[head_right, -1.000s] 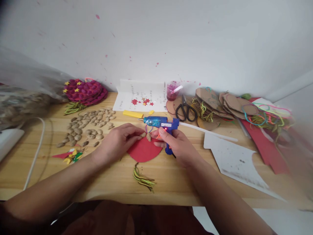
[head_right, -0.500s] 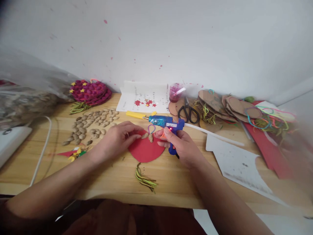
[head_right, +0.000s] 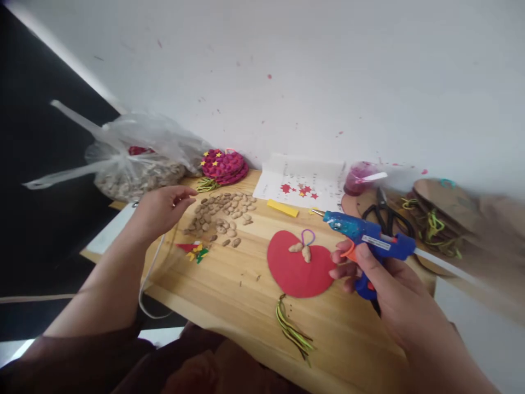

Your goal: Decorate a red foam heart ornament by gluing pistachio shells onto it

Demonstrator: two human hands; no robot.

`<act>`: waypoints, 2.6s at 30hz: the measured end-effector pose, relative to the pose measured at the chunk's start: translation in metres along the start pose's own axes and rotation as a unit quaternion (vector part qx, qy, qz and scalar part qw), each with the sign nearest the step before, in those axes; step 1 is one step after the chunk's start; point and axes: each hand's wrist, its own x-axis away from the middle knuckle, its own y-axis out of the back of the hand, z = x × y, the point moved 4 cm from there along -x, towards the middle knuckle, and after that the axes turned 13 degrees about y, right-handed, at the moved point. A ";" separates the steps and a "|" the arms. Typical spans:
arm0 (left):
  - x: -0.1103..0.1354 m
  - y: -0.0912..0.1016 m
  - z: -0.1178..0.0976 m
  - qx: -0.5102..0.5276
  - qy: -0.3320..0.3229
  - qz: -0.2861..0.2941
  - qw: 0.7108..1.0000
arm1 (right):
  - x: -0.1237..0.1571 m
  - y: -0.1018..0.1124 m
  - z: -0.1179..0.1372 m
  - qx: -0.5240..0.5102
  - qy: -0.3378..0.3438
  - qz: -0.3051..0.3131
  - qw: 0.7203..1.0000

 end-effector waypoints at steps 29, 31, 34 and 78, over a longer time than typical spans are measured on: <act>0.013 -0.032 0.001 0.061 -0.061 0.119 0.989 | 0.003 -0.006 0.009 0.048 -0.017 -0.038 0.998; 0.013 -0.033 0.000 0.059 -0.042 0.127 0.989 | 0.003 -0.006 0.009 0.051 -0.022 -0.038 0.998; 0.014 -0.034 -0.003 0.045 -0.025 0.137 0.989 | 0.004 -0.007 0.010 0.049 -0.034 -0.035 0.998; 0.122 -0.055 -0.126 0.160 -0.226 0.232 0.932 | 0.005 -0.007 0.000 0.012 -0.014 -0.023 1.000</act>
